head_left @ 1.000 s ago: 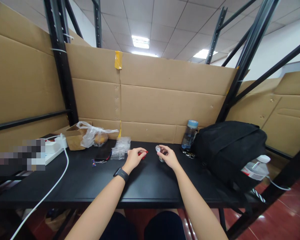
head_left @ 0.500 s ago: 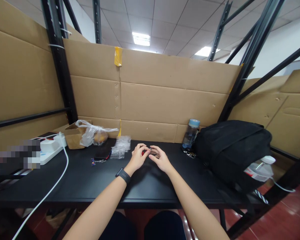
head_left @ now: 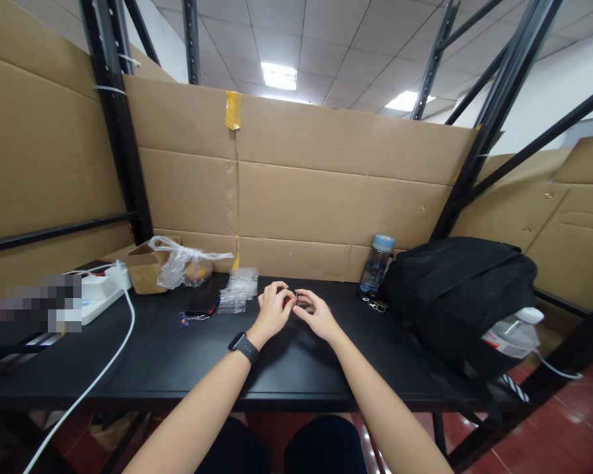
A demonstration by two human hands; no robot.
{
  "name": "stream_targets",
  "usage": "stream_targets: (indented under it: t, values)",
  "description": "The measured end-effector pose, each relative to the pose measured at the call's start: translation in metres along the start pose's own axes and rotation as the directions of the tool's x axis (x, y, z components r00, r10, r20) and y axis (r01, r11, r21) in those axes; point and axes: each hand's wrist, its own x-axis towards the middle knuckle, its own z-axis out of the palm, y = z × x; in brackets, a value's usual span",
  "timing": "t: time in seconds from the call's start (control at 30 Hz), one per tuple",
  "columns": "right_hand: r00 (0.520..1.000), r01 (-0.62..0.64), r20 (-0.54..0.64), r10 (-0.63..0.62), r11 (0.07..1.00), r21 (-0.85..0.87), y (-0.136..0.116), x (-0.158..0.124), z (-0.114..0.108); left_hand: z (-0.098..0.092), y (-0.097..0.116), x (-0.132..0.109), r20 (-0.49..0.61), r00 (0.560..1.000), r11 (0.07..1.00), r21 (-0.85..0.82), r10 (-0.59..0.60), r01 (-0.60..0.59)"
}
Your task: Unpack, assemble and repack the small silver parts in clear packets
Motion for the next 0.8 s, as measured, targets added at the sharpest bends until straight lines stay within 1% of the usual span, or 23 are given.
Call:
stream_targets:
  t: [0.2, 0.37, 0.47, 0.53, 0.6, 0.67, 0.8]
  values:
    - [0.999, -0.043, -0.017, 0.042, 0.997, -0.065, 0.0, -0.001, 0.0, -0.002, 0.001, 0.0, -0.008, 0.996, 0.996, 0.032, 0.087, -0.087]
    - [0.997, -0.079, 0.001, 0.079, 0.997, -0.007, -0.002, -0.002, 0.001, -0.004, 0.003, 0.0, 0.006, 0.994, 0.993, 0.027, 0.111, -0.111]
    - [0.995, -0.095, -0.006, 0.095, 0.995, 0.032, -0.003, 0.0, -0.001, -0.005, 0.003, 0.001, 0.003, 0.998, 0.998, -0.001, 0.057, -0.057]
    - [0.995, -0.084, -0.056, 0.086, 0.996, 0.028, -0.005, 0.001, -0.004, -0.006, 0.002, 0.003, -0.01, 1.0, 1.0, -0.03, -0.005, 0.005]
    - [0.994, -0.052, -0.093, 0.05, 0.998, -0.024, -0.006, 0.002, -0.007, -0.007, 0.001, 0.005, -0.014, 0.998, 0.997, -0.06, -0.053, 0.052]
    - [0.996, -0.023, -0.084, 0.015, 0.994, -0.104, -0.005, 0.002, -0.009, -0.008, 0.0, 0.005, -0.003, 0.997, 0.994, -0.084, -0.077, 0.076]
    - [0.998, -0.002, -0.068, -0.013, 0.979, -0.206, -0.001, 0.002, -0.007, -0.009, 0.001, 0.005, 0.042, 0.997, 0.992, -0.098, -0.07, 0.073]
